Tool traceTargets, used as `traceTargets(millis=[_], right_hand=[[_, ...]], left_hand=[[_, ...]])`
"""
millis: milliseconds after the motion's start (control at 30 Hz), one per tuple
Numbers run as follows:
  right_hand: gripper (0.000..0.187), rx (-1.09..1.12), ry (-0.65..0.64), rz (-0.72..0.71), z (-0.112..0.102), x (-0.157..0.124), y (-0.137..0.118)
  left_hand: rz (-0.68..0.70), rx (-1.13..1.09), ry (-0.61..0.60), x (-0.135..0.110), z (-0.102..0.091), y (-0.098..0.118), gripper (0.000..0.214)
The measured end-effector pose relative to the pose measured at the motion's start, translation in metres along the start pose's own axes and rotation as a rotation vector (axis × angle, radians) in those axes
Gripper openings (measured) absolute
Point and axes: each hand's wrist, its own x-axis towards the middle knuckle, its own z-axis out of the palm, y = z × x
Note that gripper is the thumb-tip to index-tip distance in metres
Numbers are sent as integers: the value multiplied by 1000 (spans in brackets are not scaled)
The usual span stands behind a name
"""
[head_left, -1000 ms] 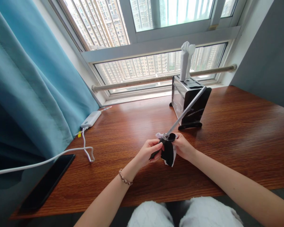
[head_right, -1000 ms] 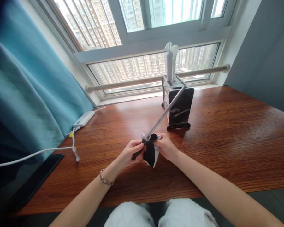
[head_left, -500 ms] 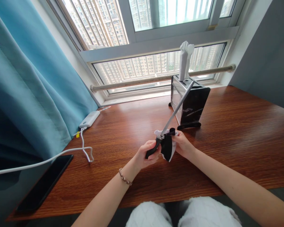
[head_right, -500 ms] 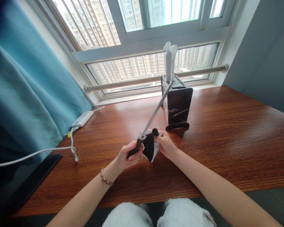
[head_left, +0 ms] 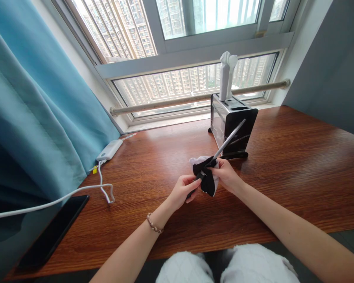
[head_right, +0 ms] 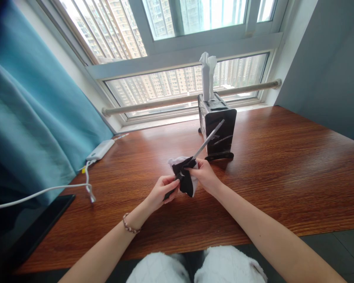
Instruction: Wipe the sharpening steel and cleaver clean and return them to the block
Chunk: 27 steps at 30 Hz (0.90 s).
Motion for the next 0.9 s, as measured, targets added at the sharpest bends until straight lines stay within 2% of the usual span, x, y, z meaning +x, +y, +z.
traceTargets(millis=[100, 200, 300, 433, 533, 633, 733, 833, 900], right_hand=[[15, -103, 7, -48, -3, 1, 1], [15, -137, -55, -78, -4, 1, -1], [16, -111, -112, -94, -4, 1, -3], [16, -101, -97, -99, -5, 2, -5], [17, -24, -94, -79, -6, 3, -4], [18, 63, -90, -45, -6, 4, -5], [18, 113, -53, -25, -9, 7, -9], [15, 165, 36, -52, -16, 11, -18], [13, 202, 102, -103, -24, 14, -25]], left_hand=[[248, 462, 196, -2, -2, 4, 25], [419, 781, 236, -4, -7, 6, 18], [505, 934, 253, -3, -12, 5, 16], [605, 1079, 390, -2, -15, 0, 24], [613, 1174, 472, -3, -16, 1, 23], [581, 1175, 448, -5, -14, 8, 23], [540, 1058, 410, -6, -11, 13, 23], [432, 772, 394, -5, -9, 14, 21], [325, 535, 330, -3, -8, 13, 22]])
